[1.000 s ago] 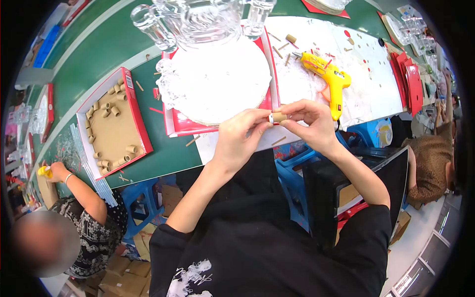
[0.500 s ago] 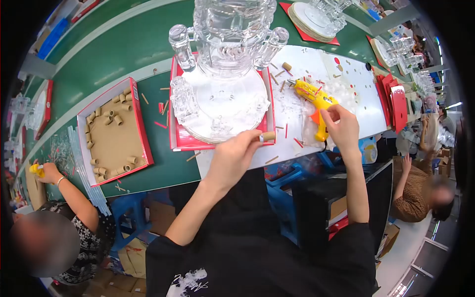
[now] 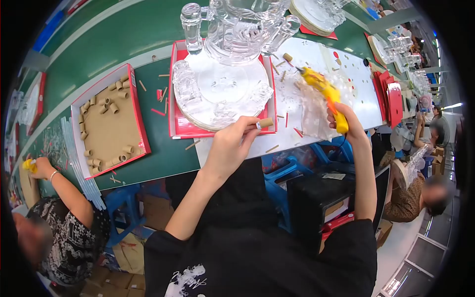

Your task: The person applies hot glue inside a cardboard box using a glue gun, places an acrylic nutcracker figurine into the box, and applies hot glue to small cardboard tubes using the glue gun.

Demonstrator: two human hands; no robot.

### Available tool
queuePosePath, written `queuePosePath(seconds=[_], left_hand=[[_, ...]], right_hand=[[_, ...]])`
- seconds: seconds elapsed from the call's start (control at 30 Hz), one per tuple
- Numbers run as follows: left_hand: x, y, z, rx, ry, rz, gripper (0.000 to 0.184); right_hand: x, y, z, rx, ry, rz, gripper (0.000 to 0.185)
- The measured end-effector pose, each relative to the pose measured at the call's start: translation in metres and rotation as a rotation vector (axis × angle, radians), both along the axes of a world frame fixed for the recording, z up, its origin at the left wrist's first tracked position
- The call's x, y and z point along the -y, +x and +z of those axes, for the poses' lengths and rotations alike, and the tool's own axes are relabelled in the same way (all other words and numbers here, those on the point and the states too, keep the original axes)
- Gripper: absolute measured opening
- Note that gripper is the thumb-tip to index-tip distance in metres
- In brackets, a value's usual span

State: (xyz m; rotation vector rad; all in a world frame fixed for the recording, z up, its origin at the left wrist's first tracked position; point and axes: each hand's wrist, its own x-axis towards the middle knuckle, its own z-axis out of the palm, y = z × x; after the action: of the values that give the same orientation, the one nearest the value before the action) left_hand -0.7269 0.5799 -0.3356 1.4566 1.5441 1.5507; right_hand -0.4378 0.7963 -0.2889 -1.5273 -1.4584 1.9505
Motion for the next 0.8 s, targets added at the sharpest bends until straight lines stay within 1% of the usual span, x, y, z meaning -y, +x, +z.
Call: queuePosePath(seconds=[0.03,0.07,0.13,0.17,0.23,0.33,0.4,0.47,0.53,0.57,0.6,0.67,0.7,0.73,0.8], left_hand=[[-0.001,0.000,-0.001,-0.003,-0.004,0.006,0.023],[0.000,0.000,-0.001,0.000,-0.011,0.014,0.023],[0.001,0.000,0.000,-0.016,-0.079,0.007,0.022],[0.001,0.000,0.000,-0.016,-0.089,0.003,0.022],[0.001,0.000,-0.001,-0.047,-0.104,0.023,0.023],[0.001,-0.001,-0.001,-0.064,-0.111,0.006,0.023],[0.000,0.000,0.001,-0.069,-0.079,0.023,0.022],[-0.001,0.001,0.000,-0.076,-0.052,0.043,0.022],[-0.002,0.002,-0.001,-0.062,-0.049,0.050,0.022],[-0.002,0.002,0.000,-0.066,-0.057,0.038,0.022],[-0.002,0.002,0.002,-0.081,-0.077,0.049,0.022],[-0.002,0.002,0.003,-0.095,-0.101,0.050,0.022],[-0.001,0.003,0.003,-0.084,-0.105,0.058,0.023],[-0.001,0.003,0.002,-0.073,-0.109,0.068,0.023],[-0.001,0.003,0.003,-0.067,-0.113,0.059,0.022]], right_hand=[[0.015,-0.004,0.009,-0.039,0.115,-0.055,0.050],[0.029,-0.010,0.021,-0.037,0.107,-0.047,0.050],[0.057,-0.020,0.043,-0.261,0.240,-0.022,0.058],[0.069,-0.028,0.056,-0.278,0.246,0.033,0.060],[0.083,-0.030,0.060,-0.282,0.208,0.033,0.060],[0.091,-0.024,0.045,-0.318,0.160,0.034,0.058],[0.091,-0.019,0.030,-0.423,0.146,0.188,0.056],[0.096,-0.019,0.023,-0.440,0.130,0.161,0.055],[0.098,-0.016,0.021,-0.436,0.068,0.207,0.055],[0.098,-0.016,0.023,-0.449,0.047,0.232,0.041],[0.099,-0.015,0.021,-0.450,0.042,0.217,0.041],[0.101,-0.014,0.018,-0.400,0.056,0.262,0.051],[0.101,-0.015,0.016,-0.407,0.058,0.262,0.044],[0.100,-0.015,0.014,-0.408,0.054,0.253,0.044],[0.100,-0.017,0.015,-0.395,0.051,0.285,0.036]])
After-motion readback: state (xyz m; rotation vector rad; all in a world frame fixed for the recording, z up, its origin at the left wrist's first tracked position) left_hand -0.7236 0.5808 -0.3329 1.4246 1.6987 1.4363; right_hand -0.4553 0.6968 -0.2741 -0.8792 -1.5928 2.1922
